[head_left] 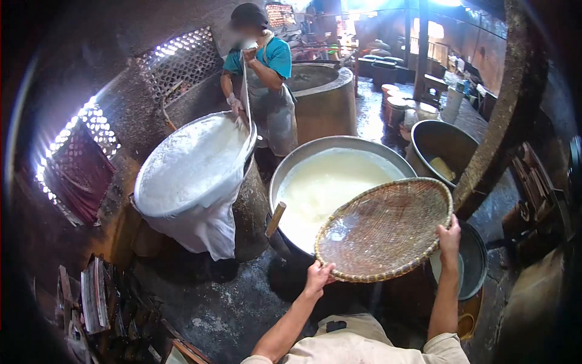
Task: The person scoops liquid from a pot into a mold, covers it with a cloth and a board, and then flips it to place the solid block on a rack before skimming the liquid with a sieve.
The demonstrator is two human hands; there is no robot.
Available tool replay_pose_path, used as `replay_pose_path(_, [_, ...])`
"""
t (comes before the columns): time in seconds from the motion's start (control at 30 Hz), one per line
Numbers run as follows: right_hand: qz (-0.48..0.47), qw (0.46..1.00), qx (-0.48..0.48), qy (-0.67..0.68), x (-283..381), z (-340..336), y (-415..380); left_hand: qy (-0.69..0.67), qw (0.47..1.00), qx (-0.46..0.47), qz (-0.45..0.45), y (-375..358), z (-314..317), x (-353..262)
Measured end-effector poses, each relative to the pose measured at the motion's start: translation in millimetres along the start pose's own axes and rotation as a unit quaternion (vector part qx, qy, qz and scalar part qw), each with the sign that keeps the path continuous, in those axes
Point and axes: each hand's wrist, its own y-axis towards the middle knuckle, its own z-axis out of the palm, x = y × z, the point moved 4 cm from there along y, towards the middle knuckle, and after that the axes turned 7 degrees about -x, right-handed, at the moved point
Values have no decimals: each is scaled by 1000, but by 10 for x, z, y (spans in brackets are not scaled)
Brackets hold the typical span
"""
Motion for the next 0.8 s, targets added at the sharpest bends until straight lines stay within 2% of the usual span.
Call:
replay_pose_path(0.13, [-33, 998, -52, 4, 301, -846, -410, 19, 997, 78, -19, -234, 294, 65])
replay_pose_path(0.17, [-7, 995, -93, -47, 325, -1080, -542, 18, 996, 92, -10, -308, 384, 59])
replay_pose_path(0.23, [-38, 990, -131, 36, 80, -1489, -681, 0, 992, 128, 1, -501, 592, -18])
replay_pose_path(0.27, [-11, 988, -134, 78, -100, -1712, -757, 1, 991, 136, -1, -538, 687, -17])
replay_pose_path(0.37, [52, 983, -163, 65, -157, -2184, -1114, 15, 977, 205, 55, -678, 1025, -32])
replay_pose_path(0.4, [-23, 970, -232, 64, 2, -2277, -1251, 50, 978, 197, 55, -807, 1123, -152])
replay_pose_path(0.43, [-97, 947, -301, 53, 101, -2477, -1418, 24, 982, 178, 61, -861, 1238, -147])
replay_pose_path(0.47, [-48, 965, -256, 21, -166, -2730, -1457, 32, 976, 193, 91, -894, 1350, -176])
replay_pose_path(0.53, [-62, 952, -280, -108, -313, -3081, -1561, 102, 959, 216, 153, -851, 1555, -128])
replay_pose_path(0.6, [-102, 938, -303, -131, 30, -3201, -1612, 65, 961, 238, 126, -980, 1792, -220])
replay_pose_path(0.63, [-99, 935, -304, -154, 73, -3327, -1558, 91, 956, 245, 137, -1053, 1911, -312])
replay_pose_path(0.7, [-140, 910, -308, -241, 321, -3357, -1386, 86, 947, 278, 135, -950, 2110, -405])
replay_pose_path(0.77, [-99, 915, -281, -272, 470, -3515, -1037, 63, 939, 315, 123, -995, 2385, -588])
replay_pose_path(0.8, [-68, 921, -267, -277, 563, -3546, -814, 73, 937, 310, 146, -1007, 2507, -719])
